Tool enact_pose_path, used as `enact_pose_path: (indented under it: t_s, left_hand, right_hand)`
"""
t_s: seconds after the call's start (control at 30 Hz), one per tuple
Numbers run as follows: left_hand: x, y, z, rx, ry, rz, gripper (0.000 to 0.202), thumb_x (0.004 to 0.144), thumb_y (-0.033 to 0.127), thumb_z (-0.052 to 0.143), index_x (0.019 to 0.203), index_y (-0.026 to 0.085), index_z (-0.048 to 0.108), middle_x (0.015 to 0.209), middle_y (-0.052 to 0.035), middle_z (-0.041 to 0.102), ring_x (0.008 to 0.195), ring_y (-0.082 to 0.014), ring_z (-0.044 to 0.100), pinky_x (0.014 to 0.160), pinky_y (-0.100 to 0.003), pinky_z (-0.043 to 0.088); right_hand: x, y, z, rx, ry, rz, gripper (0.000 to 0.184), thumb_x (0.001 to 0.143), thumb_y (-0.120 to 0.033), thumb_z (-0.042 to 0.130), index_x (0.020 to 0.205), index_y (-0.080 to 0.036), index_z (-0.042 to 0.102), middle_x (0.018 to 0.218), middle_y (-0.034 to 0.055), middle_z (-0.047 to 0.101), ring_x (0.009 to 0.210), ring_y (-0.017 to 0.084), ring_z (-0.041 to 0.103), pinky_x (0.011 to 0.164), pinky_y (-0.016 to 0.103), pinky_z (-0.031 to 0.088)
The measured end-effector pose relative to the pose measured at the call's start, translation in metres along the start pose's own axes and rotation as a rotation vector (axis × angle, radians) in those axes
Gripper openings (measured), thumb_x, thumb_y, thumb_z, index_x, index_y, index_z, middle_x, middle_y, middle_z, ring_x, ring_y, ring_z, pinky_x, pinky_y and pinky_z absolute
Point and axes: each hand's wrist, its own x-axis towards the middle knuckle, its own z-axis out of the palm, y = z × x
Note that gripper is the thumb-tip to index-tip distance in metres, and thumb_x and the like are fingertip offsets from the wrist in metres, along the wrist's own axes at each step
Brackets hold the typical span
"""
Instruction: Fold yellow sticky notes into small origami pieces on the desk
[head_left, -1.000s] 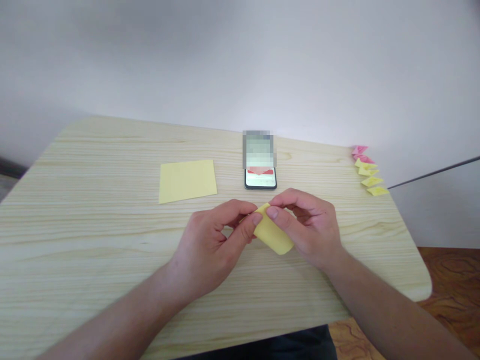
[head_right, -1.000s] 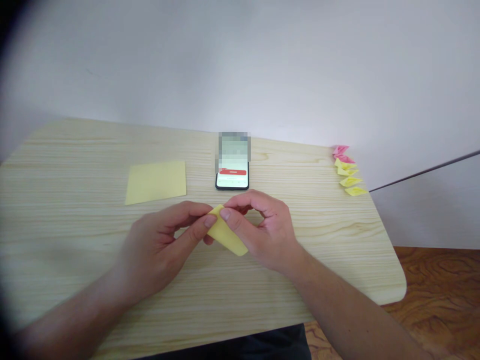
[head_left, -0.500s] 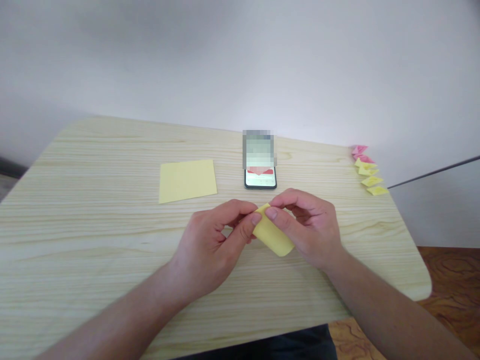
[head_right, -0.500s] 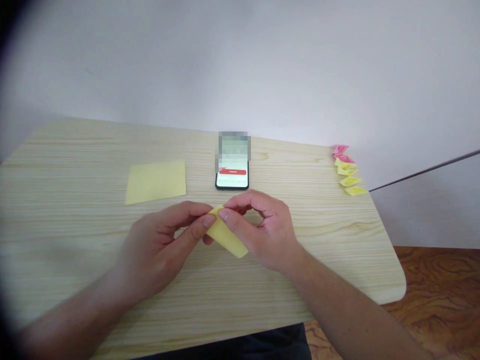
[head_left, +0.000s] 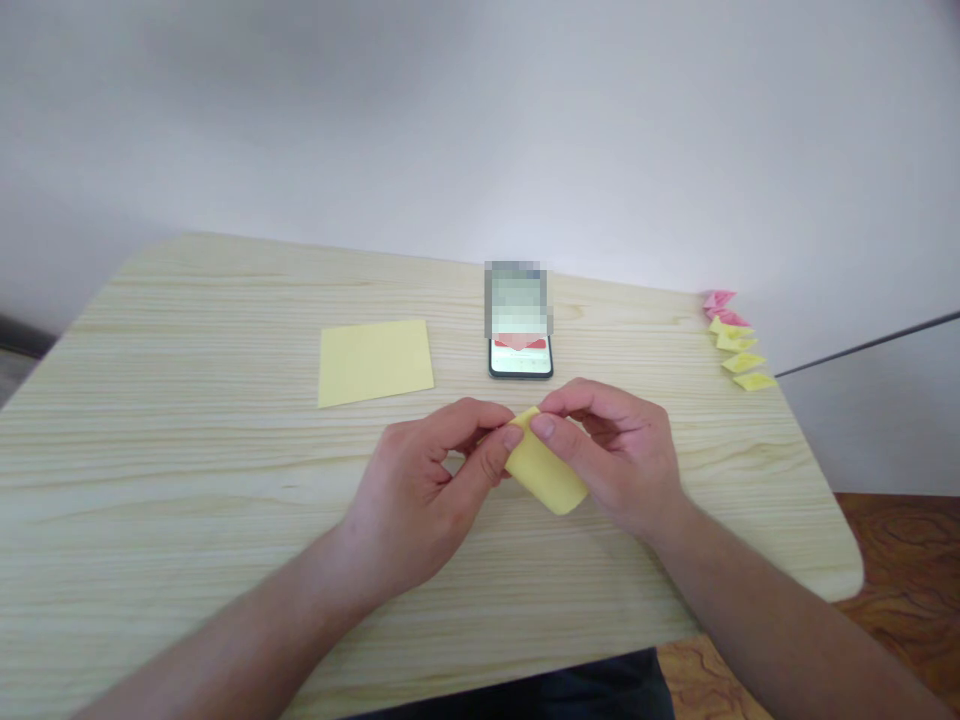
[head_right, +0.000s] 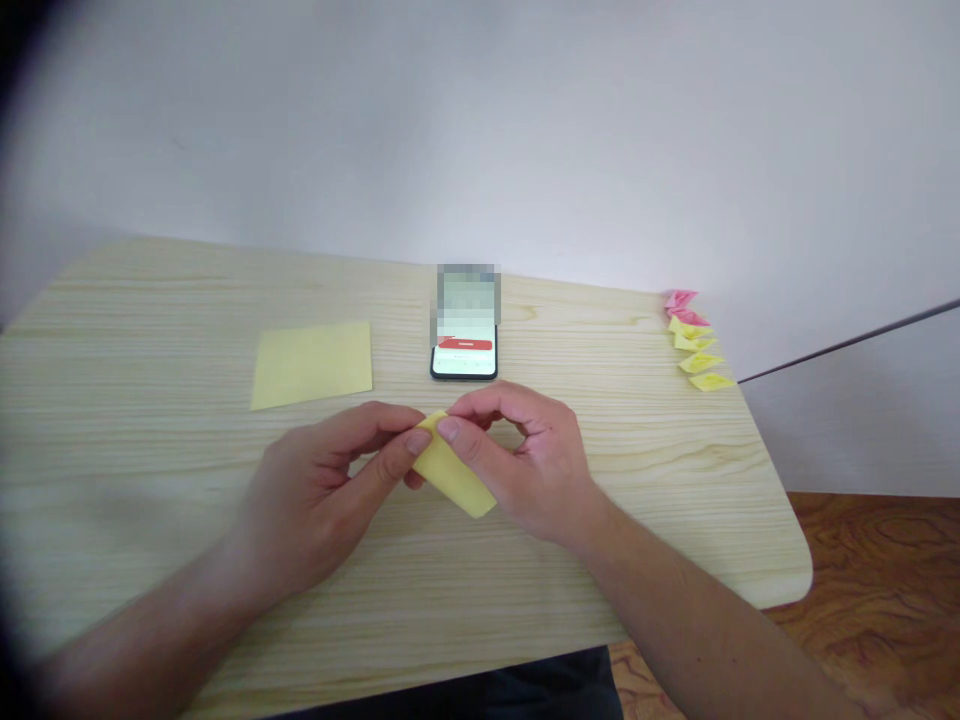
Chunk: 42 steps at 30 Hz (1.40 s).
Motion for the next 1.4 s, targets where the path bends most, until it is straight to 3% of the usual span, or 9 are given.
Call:
enact_pose_path:
  t_s: [0.3,0.6,0.8,1.1,1.23,1.4]
  left_hand:
    - [0.0012,-0.0002,-0.0006,0.02,-0.008,0.005,0.016,0.096,0.035,0.062,0.094,0.024,0.072,0.078,0.0042,0.071,0.07,-0.0103,0.064,0.064,-0.02,0.049]
    - [0.0043,0.0039,-0.0034,-0.111,0.023,-0.04,0.018,0.092,0.036,0.068,0.086,0.021,0.074,0.074,0.0029,0.071,0.068,-0.0105,0.064,0.061,-0.02,0.047]
    - [0.0043,0.0055,-0.0044,0.007,0.079,-0.034,0.029,0.091,0.037,0.068,0.068,0.018,0.066,0.06,0.0044,0.062,0.057,-0.0087,0.052,0.054,-0.021,0.04]
    - [0.0041,0.0049,-0.0065,0.034,0.139,0.013,0.027,0.093,0.032,0.066,0.069,0.019,0.066,0.062,0.0046,0.063,0.059,-0.0087,0.055,0.057,-0.022,0.039]
    - [0.0042,0.0062,-0.008,0.016,0.163,0.019,0.026,0.093,0.03,0.067,0.069,0.019,0.067,0.064,0.0038,0.065,0.061,-0.0094,0.057,0.058,-0.022,0.041]
    - [0.0045,0.002,-0.0099,-0.029,0.107,-0.038,0.027,0.092,0.035,0.067,0.07,0.018,0.066,0.063,0.0024,0.063,0.06,-0.011,0.056,0.058,-0.023,0.041]
  right_hand:
    - [-0.0001,-0.0023,-0.0013,-0.019,-0.073,-0.005,0.005,0.089,-0.028,0.074,0.09,-0.023,0.072,0.083,0.0,0.068,0.076,0.013,0.063,0.066,0.026,0.05]
    - [0.0027,0.0,-0.0023,0.152,0.016,0.055,0.006,0.086,-0.028,0.078,0.09,-0.024,0.075,0.082,-0.0007,0.069,0.071,0.012,0.062,0.061,0.024,0.048]
    - [0.002,0.0008,-0.002,0.179,-0.012,0.13,0.008,0.086,-0.03,0.078,0.09,-0.024,0.073,0.08,-0.0004,0.07,0.069,0.012,0.061,0.059,0.025,0.048]
    - [0.0031,-0.001,-0.007,0.055,-0.18,0.158,0.02,0.088,-0.038,0.075,0.095,-0.02,0.075,0.083,0.0038,0.07,0.072,0.015,0.06,0.061,0.028,0.047]
    - [0.0049,0.0001,-0.0072,0.044,-0.163,0.128,0.02,0.09,-0.039,0.072,0.092,-0.02,0.075,0.083,0.0035,0.07,0.074,0.015,0.061,0.064,0.028,0.047]
    - [0.0049,-0.0015,-0.0076,0.037,-0.145,0.164,0.022,0.089,-0.041,0.073,0.088,-0.019,0.073,0.078,0.0012,0.068,0.068,0.013,0.057,0.059,0.025,0.043]
